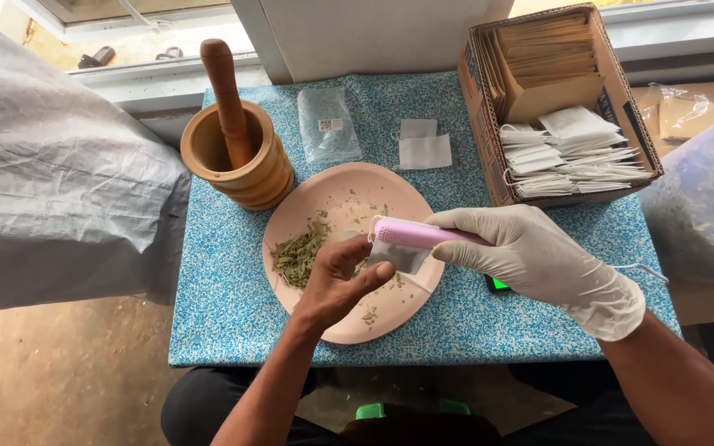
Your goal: The person fills small white bags with green leafy material using a spoon, weighs them on a digital scale, and seals the bags using a pink handheld heat sealer.
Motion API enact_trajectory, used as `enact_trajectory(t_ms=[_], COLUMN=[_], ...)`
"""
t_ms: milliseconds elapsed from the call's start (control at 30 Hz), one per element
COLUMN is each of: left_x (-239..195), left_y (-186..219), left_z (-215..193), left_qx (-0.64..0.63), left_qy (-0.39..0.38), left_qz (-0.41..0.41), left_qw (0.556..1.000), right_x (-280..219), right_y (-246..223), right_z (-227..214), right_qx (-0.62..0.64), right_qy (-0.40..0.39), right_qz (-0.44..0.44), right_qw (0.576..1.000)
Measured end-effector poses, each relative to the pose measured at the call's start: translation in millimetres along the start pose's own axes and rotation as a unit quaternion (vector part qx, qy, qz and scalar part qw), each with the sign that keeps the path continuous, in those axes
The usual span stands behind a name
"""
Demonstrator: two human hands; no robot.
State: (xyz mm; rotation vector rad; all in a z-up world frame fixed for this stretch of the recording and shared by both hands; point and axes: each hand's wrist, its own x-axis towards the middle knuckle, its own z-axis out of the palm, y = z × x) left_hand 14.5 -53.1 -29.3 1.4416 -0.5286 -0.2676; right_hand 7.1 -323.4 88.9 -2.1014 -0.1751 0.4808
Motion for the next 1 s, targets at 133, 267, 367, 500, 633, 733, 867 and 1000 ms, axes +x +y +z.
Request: enact_trajectory(t_ms=[133, 267, 367, 500, 633, 733, 867, 1000], left_x=[-2.5, -3.4, -2.2, -1.3, 0.1, -0.2, 0.7, 1.7], left_y=[-6.1, -8.4, -6.0, -7.8, -8.8, -12.3, -14.5, -12.1], left_z=[4.0, 4.5, 4.9, 5.8, 5.6, 5.1, 5.3, 6.2], left_qx=[0.003, -0.023, 0.005, 0.000, 0.007, 0.006, 0.001, 0.027], left_qy=[0.058, 0.061, 0.070, 0.060, 0.067, 0.065, 0.067, 0.072], left_qz=[-0.002, 0.001, 0.006, 0.008, 0.003, 0.003, 0.001, 0.004], left_qw=[0.998, 0.998, 0.998, 0.998, 0.998, 0.998, 0.998, 0.997], right_x=[-1.3, 0.9, 1.8, 6.5, 11.3, 10.4, 10.1, 10.0], right_y=[-2.1, 9.0, 8.0, 25.7, 35.9, 32.5, 33.0, 34.1], right_z=[1.6, 5.2, 6.4, 10.4, 14.7, 16.2, 17.5, 18.6], right_qx=[-0.065, -0.095, -0.106, -0.177, -0.261, -0.280, -0.286, -0.302], right_qy=[0.038, 0.075, 0.091, 0.129, 0.173, 0.197, 0.205, 0.217], right_qz=[-0.033, -0.080, -0.100, -0.188, -0.241, -0.283, -0.294, -0.310], right_qw=[0.997, 0.989, 0.985, 0.957, 0.918, 0.896, 0.889, 0.875])
